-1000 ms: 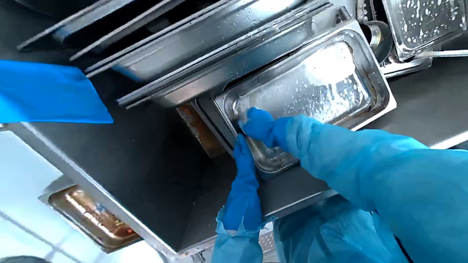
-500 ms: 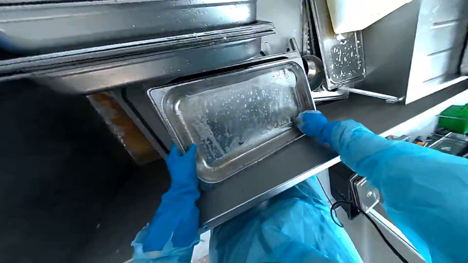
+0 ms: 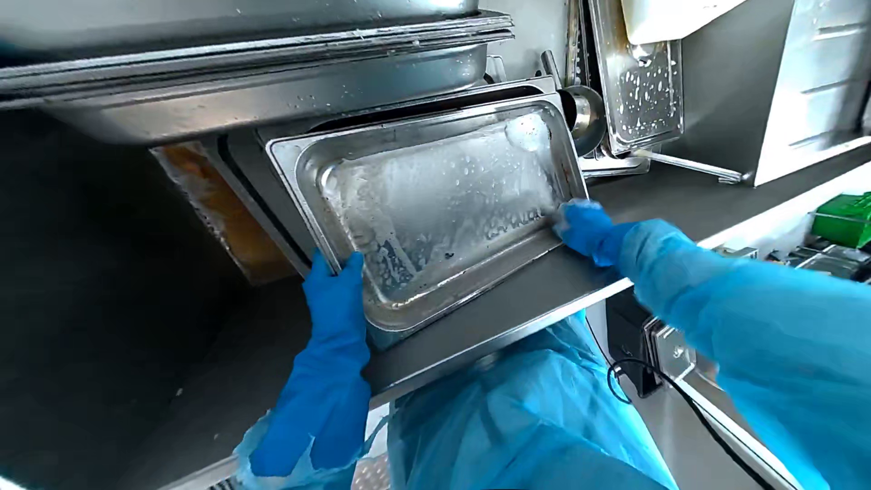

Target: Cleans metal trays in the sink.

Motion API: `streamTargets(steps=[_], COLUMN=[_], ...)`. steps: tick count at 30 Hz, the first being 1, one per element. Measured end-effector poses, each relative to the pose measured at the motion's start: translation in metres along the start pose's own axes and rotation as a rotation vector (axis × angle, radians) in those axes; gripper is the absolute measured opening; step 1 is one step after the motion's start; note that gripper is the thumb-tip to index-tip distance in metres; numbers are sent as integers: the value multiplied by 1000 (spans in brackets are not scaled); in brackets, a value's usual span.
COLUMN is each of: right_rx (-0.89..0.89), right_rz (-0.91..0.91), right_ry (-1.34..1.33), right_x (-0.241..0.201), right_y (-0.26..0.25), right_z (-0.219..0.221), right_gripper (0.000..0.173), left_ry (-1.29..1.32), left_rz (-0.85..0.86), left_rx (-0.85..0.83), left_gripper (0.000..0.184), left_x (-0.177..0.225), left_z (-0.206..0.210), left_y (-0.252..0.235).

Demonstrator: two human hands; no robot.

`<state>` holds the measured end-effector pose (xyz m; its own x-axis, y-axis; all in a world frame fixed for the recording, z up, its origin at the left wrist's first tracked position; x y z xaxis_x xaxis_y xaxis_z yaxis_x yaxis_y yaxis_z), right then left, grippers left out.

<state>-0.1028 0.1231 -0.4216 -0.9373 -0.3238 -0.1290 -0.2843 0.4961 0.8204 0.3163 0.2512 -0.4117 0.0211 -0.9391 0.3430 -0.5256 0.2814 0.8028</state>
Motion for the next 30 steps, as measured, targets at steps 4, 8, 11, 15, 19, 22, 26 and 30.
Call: streamTargets(steps=[4, 8, 11, 15, 19, 22, 26, 30], right_rx=[-32, -123, -68, -32, -105, -44, -24, -191], right_rz=[-361, -395, -169, -195, -609, -548, -277, -365], right_ry=[-302, -367, -179, -291, -521, -359, -141, -273], right_x=[-214, -191, -31, -80, -283, -207, -63, -229], right_y=[24, 6, -3, 27, 56, 35, 6, 54], right_z=[4, 7, -5, -15, -15, -9, -7, -33], right_gripper=[35, 43, 42, 44, 33, 39, 44, 38], left_ry=[-12, -13, 8, 69, 4, -15, 49, -16], left_rz=[-8, 28, 35, 0, 5, 77, 115, 101], left_rx=[11, 41, 17, -9, 53, 90, 97, 96], left_gripper=[42, 39, 50, 76, 86, 91, 94, 90], left_x=[-4, 0, -1, -1, 0, 7, 15, 20], left_z=[-3, -13, -20, -20, -28, -40, -39, -34], left_y=[16, 26, 25, 34, 57, 68, 82, 93])
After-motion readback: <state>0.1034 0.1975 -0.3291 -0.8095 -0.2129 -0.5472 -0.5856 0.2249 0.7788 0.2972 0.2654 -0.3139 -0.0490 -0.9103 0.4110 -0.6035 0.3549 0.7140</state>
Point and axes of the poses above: each hand's wrist, its own y-axis away from the middle knuckle, its own z-axis out of the palm, x = y × z, the point moved 5 cm from there along -y, towards the middle knuckle, and after that the axes turned 10 degrees about -z, right-handed, at the moved point
